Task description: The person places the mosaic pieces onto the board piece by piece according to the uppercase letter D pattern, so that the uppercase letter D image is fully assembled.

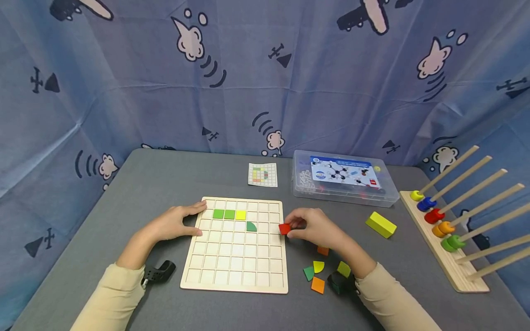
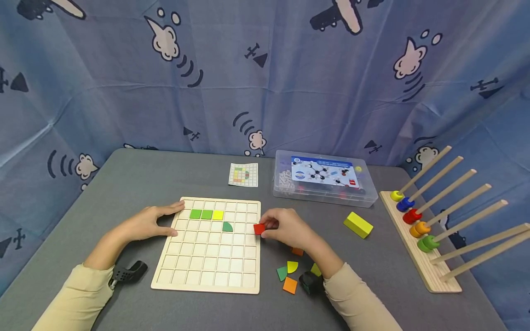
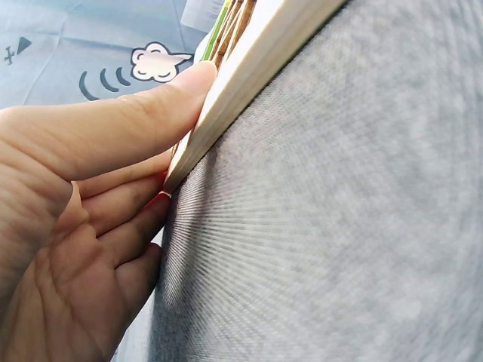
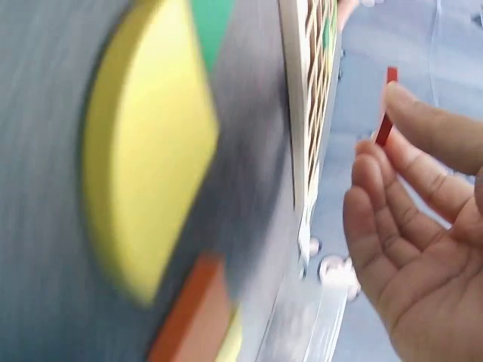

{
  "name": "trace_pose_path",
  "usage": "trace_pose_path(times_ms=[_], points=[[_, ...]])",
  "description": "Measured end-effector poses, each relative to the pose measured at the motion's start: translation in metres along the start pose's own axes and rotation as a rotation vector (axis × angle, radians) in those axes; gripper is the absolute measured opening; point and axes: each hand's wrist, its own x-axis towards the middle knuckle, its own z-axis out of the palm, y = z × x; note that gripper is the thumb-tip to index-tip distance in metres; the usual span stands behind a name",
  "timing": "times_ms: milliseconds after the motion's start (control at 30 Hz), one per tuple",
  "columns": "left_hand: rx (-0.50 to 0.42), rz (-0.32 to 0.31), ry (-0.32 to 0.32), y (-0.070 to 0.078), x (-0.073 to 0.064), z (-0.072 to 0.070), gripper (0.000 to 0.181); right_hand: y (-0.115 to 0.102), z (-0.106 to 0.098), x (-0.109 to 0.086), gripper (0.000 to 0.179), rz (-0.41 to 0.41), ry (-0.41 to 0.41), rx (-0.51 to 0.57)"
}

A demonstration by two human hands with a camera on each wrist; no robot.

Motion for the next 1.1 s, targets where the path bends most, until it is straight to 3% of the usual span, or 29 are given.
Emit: trace_pose_path(times_ms=[200, 467, 833, 1100], points=[[-0.001, -0.002, 0.0, -0.001, 0.0, 0.0, 0.08, -0.024, 0.019, 0.012, 0.02, 0.01, -0.038, -0.007], [-0.002, -0.007, 0.003, 0.0, 0.0, 0.0, 0.081, -0.047, 0.04, 0.031, 0.016, -0.044, -0.048, -0.066], [-0.003, 0.0, 0.007, -0.001, 0.0, 0.002, 0.082, -0.054, 0.054, 0.043, 0.016, -0.039, -0.059, -0.203], [0.013, 0.007, 0.01, -0.001, 0.001, 0.001, 0.081, -0.057, 0.056, 0.042, 0.019, -0.056, -0.054, -0.222]])
